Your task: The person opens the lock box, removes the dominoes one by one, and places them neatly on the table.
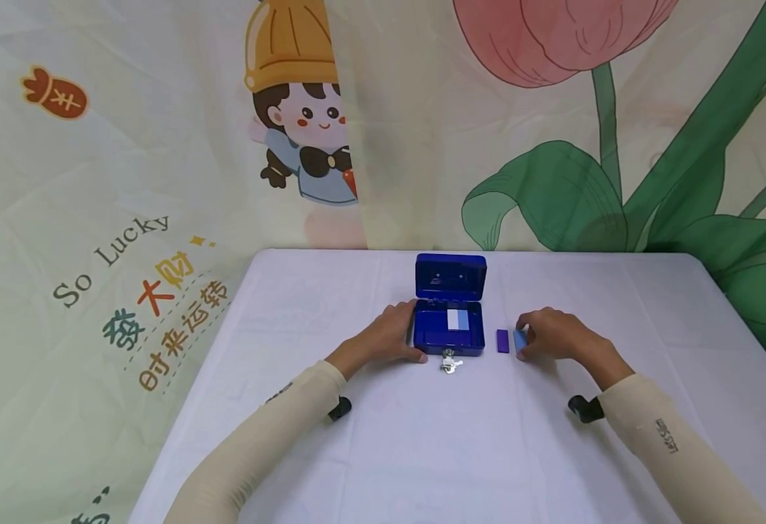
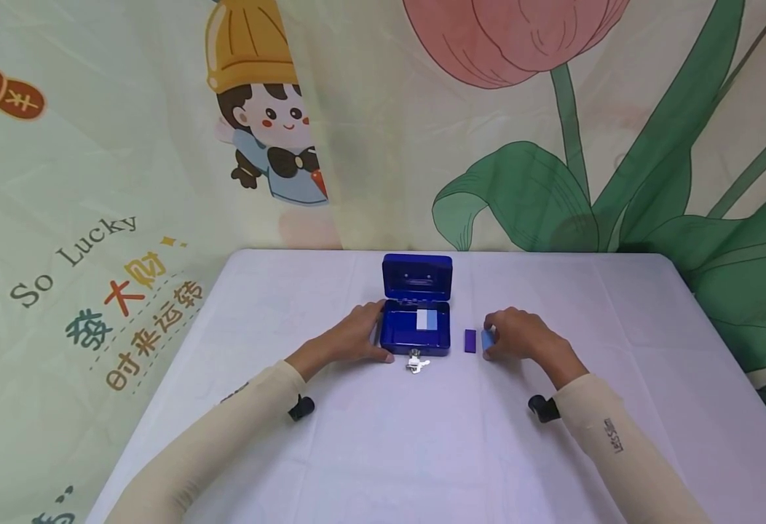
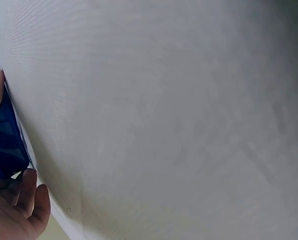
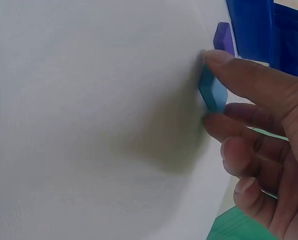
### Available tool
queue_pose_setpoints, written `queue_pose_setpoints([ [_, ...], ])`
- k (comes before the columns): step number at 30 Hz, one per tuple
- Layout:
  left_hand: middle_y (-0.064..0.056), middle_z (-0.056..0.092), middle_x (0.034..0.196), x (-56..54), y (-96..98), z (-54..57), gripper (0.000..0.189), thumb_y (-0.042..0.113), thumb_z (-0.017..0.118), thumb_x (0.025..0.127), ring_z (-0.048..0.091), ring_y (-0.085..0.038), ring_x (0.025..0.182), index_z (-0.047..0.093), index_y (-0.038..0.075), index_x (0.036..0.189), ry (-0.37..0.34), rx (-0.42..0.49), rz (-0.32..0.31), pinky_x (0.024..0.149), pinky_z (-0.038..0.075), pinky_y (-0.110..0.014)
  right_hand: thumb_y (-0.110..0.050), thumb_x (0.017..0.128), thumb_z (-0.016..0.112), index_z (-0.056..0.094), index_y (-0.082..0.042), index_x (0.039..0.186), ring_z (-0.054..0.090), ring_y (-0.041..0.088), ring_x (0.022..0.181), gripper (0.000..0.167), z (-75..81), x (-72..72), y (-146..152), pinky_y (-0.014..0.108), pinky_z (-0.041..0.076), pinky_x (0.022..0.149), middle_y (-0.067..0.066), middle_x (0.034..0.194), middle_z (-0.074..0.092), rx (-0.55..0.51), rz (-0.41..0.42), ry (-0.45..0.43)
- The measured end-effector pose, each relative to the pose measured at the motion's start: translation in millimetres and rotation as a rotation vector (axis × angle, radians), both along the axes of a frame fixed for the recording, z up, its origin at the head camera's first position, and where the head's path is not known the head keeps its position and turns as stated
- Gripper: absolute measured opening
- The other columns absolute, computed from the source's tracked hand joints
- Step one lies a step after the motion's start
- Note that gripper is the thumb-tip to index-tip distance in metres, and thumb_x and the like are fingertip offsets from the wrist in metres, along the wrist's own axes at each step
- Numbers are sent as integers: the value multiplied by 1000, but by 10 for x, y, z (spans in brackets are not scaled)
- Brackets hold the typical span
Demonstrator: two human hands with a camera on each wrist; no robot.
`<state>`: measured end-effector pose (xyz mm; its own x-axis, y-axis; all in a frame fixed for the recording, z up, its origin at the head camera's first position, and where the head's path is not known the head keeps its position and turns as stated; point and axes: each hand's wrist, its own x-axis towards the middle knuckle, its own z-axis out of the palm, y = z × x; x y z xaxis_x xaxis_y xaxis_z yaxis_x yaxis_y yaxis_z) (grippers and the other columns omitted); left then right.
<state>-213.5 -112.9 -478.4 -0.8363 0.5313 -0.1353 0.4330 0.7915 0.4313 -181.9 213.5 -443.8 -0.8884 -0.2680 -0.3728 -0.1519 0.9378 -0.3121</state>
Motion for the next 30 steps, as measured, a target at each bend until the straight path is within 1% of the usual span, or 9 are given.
queue_pose_setpoints([
  [4, -13, 43, 154, 1, 3, 12, 118, 51, 87, 73, 44, -30, 135, 18, 10, 160, -6, -5, 2, 117, 36, -46, -29, 80, 86, 65, -5, 127, 59, 19, 78, 57, 59, 4, -2, 35, 53, 73, 3, 87, 66, 2, 6, 34],
  [8, -13, 42, 155, 3, 2, 19, 118, 50, 87, 73, 43, -30, 136, 19, 10, 160, -8, -5, 2, 117, 35, -46, -27, 81, 85, 66, -4, 126, 61, 19, 81, 54, 169, 6, -55, 37, 56, 75, 4, 90, 68, -7, 43, 70],
  [12, -14, 42, 155, 2, 5, 13, 118, 50, 88, 73, 43, -30, 137, 19, 8, 159, -3, -4, -1, 118, 34, -45, -27, 82, 84, 67, -5, 125, 64, 21, 86, 51, 291, 4, -175, 40, 57, 77, 6, 95, 71, -3, 56, 99],
  [16, -14, 42, 155, 4, 7, 6, 119, 50, 87, 73, 43, -30, 137, 18, 8, 160, -7, -7, 2, 118, 34, -44, -27, 84, 83, 67, -5, 125, 65, 20, 83, 49, 375, 2, -310, 39, 57, 76, 6, 94, 72, 4, 67, 129],
  [20, -14, 42, 155, 10, 1, 12, 118, 50, 87, 73, 43, -31, 136, 18, 8, 159, -17, 2, 4, 117, 35, -46, -28, 85, 82, 67, -5, 124, 64, 18, 79, 48, 390, -15, -416, 39, 57, 75, 5, 92, 72, -7, 93, 164],
  [24, -14, 43, 154, 19, -6, 19, 116, 48, 88, 73, 43, -31, 135, 20, 8, 158, -12, 20, -9, 118, 33, -46, -29, 85, 81, 67, -4, 124, 63, 18, 79, 48, 399, -39, -529, 38, 56, 74, 4, 91, 71, -13, 108, 175],
  [30, -14, 44, 153, 26, -9, 28, 115, 48, 88, 73, 44, -31, 134, 21, 8, 158, -4, 23, -12, 117, 35, -46, -32, 85, 82, 68, -4, 123, 61, 18, 77, 50, 401, -95, -712, 37, 56, 74, 2, 84, 69, 13, 150, 201],
])
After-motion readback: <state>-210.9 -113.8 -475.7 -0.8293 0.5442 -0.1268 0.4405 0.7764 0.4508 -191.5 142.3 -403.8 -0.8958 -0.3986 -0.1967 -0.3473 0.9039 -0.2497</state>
